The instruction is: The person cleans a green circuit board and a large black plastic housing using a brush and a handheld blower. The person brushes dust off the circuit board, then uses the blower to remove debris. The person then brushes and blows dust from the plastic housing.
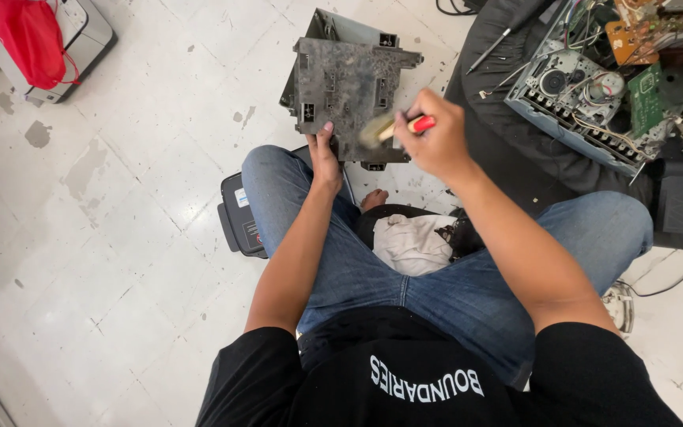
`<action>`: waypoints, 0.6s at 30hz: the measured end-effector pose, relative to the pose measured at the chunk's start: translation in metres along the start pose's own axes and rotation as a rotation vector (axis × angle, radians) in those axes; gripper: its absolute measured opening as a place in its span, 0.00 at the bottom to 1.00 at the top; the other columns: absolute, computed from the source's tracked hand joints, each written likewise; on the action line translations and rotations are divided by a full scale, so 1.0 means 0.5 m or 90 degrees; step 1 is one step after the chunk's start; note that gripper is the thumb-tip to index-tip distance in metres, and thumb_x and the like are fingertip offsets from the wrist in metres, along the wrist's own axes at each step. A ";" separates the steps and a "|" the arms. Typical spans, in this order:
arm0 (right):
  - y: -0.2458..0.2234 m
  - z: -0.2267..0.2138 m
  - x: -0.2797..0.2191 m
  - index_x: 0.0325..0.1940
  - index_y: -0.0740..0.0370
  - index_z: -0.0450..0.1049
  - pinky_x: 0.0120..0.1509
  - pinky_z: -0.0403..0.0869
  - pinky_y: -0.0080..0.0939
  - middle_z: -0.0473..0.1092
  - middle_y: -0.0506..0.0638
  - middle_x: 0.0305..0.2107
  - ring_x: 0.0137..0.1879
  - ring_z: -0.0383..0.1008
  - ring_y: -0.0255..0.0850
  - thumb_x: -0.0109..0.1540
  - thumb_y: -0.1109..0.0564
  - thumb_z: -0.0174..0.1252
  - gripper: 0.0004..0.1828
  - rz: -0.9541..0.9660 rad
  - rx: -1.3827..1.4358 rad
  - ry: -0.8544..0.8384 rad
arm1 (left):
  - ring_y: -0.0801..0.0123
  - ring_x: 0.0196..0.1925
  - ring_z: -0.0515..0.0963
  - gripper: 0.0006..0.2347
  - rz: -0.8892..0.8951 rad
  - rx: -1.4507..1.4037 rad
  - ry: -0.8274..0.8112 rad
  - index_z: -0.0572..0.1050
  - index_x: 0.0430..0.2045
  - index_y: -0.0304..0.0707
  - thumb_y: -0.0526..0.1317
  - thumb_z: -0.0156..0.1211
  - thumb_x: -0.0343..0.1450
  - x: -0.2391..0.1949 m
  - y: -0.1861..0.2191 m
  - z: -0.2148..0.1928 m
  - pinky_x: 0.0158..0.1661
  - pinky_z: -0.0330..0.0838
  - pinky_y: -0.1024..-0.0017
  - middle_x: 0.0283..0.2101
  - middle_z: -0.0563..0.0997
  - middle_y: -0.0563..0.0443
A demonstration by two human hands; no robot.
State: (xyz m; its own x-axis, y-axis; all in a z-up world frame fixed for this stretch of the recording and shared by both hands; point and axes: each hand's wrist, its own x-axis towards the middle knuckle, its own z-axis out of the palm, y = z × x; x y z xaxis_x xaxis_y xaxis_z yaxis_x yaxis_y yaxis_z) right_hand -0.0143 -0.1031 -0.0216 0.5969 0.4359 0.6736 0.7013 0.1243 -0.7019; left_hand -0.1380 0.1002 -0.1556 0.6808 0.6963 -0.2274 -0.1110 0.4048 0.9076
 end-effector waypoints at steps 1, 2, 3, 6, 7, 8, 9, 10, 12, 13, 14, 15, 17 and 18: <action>0.001 0.004 -0.005 0.29 0.66 0.68 0.24 0.65 0.44 0.69 0.62 0.18 0.23 0.73 0.59 0.62 0.64 0.66 0.13 0.001 -0.001 0.001 | 0.33 0.65 0.66 0.37 -0.001 0.000 -0.001 0.48 0.75 0.55 0.55 0.65 0.74 0.026 -0.052 -0.036 0.60 0.66 0.35 0.67 0.61 0.25; 0.002 0.007 -0.009 0.28 0.67 0.67 0.20 0.66 0.37 0.70 0.58 0.15 0.18 0.73 0.49 0.62 0.66 0.66 0.14 0.049 0.051 -0.024 | 0.29 0.68 0.61 0.37 0.007 0.025 -0.002 0.46 0.76 0.54 0.56 0.63 0.76 0.051 -0.103 -0.072 0.62 0.62 0.33 0.69 0.57 0.24; 0.003 0.014 -0.015 0.27 0.69 0.66 0.17 0.66 0.31 0.70 0.55 0.12 0.14 0.72 0.40 0.61 0.68 0.66 0.14 0.097 0.105 -0.047 | 0.24 0.71 0.55 0.37 0.015 0.052 -0.002 0.43 0.76 0.53 0.57 0.62 0.77 0.077 -0.152 -0.113 0.64 0.59 0.30 0.70 0.54 0.23; -0.021 -0.024 0.007 0.24 0.63 0.63 0.22 0.64 0.45 0.63 0.59 0.12 0.18 0.69 0.57 0.58 0.64 0.66 0.17 0.032 -0.132 -0.082 | 0.28 0.72 0.56 0.37 0.093 0.164 0.007 0.47 0.74 0.50 0.54 0.65 0.75 -0.002 -0.005 -0.009 0.67 0.58 0.32 0.71 0.54 0.26; -0.020 -0.021 0.004 0.24 0.63 0.63 0.22 0.64 0.45 0.63 0.59 0.12 0.18 0.69 0.57 0.58 0.64 0.66 0.17 0.032 -0.132 -0.084 | 0.28 0.72 0.56 0.37 0.093 0.162 0.008 0.47 0.74 0.50 0.54 0.65 0.75 -0.009 0.007 -0.003 0.67 0.58 0.32 0.71 0.54 0.26; -0.018 -0.018 0.000 0.24 0.62 0.63 0.23 0.65 0.43 0.64 0.58 0.13 0.19 0.70 0.56 0.60 0.63 0.67 0.19 0.038 -0.103 -0.028 | 0.27 0.71 0.57 0.36 0.108 0.161 0.014 0.47 0.74 0.48 0.55 0.63 0.76 -0.016 0.018 0.003 0.67 0.57 0.32 0.71 0.55 0.26; -0.016 -0.017 -0.002 0.24 0.62 0.63 0.24 0.65 0.40 0.65 0.57 0.13 0.20 0.70 0.54 0.63 0.61 0.68 0.20 0.045 -0.076 0.028 | 0.27 0.71 0.58 0.36 0.123 0.160 0.019 0.47 0.73 0.45 0.55 0.62 0.76 -0.022 0.030 0.012 0.68 0.56 0.32 0.70 0.55 0.26; -0.024 0.003 -0.012 0.24 0.62 0.63 0.24 0.65 0.40 0.65 0.57 0.13 0.20 0.70 0.54 0.63 0.61 0.68 0.20 0.046 -0.077 0.026 | 0.27 0.71 0.58 0.36 0.122 0.158 0.019 0.47 0.73 0.45 0.55 0.62 0.76 -0.022 0.030 0.017 0.68 0.56 0.32 0.70 0.55 0.26; -0.040 0.043 -0.035 0.25 0.62 0.68 0.25 0.67 0.40 0.69 0.56 0.16 0.21 0.72 0.53 0.62 0.59 0.70 0.18 0.011 -0.024 0.060 | 0.29 0.71 0.59 0.36 0.120 0.122 0.050 0.48 0.73 0.46 0.56 0.63 0.75 -0.020 0.033 0.026 0.67 0.55 0.31 0.70 0.55 0.25; -0.026 0.040 -0.037 0.25 0.62 0.68 0.25 0.67 0.40 0.69 0.56 0.16 0.21 0.72 0.53 0.62 0.59 0.70 0.18 0.010 -0.023 0.063 | 0.29 0.71 0.59 0.36 0.123 0.123 0.048 0.48 0.73 0.46 0.56 0.63 0.75 -0.013 0.024 0.023 0.67 0.55 0.31 0.70 0.55 0.25; -0.013 0.039 -0.039 0.25 0.61 0.67 0.25 0.68 0.39 0.69 0.55 0.17 0.21 0.73 0.52 0.63 0.60 0.70 0.18 0.003 -0.010 0.028 | 0.30 0.71 0.59 0.36 0.125 0.123 0.059 0.49 0.73 0.45 0.56 0.64 0.75 -0.007 0.016 0.019 0.67 0.55 0.32 0.70 0.55 0.26; 0.001 0.038 -0.039 0.25 0.61 0.67 0.25 0.68 0.38 0.69 0.55 0.17 0.21 0.73 0.51 0.63 0.60 0.69 0.18 -0.007 0.004 -0.010 | 0.30 0.71 0.58 0.37 0.130 0.120 0.074 0.50 0.72 0.45 0.56 0.65 0.74 0.001 0.009 0.015 0.67 0.55 0.32 0.70 0.56 0.26; 0.023 0.001 -0.029 0.25 0.61 0.66 0.26 0.69 0.40 0.67 0.56 0.17 0.22 0.72 0.53 0.63 0.60 0.69 0.18 -0.027 -0.059 -0.016 | 0.32 0.69 0.62 0.36 0.138 0.107 0.090 0.51 0.71 0.43 0.55 0.65 0.74 -0.006 0.022 0.021 0.65 0.59 0.34 0.68 0.57 0.25; 0.035 -0.018 -0.023 0.26 0.60 0.65 0.27 0.70 0.42 0.65 0.57 0.17 0.23 0.72 0.55 0.63 0.60 0.68 0.17 -0.042 -0.125 -0.021 | 0.34 0.66 0.66 0.35 0.141 0.095 0.104 0.52 0.70 0.40 0.54 0.65 0.73 -0.010 0.028 0.025 0.62 0.63 0.35 0.66 0.59 0.25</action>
State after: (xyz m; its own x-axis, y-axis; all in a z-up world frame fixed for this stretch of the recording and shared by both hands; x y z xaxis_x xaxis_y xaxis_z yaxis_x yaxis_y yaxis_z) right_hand -0.0055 -0.1138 -0.0394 0.5362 0.4615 0.7068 0.8029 -0.0205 -0.5957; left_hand -0.1341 0.0950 -0.1372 0.5251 0.8488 -0.0617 -0.1273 0.1501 0.9804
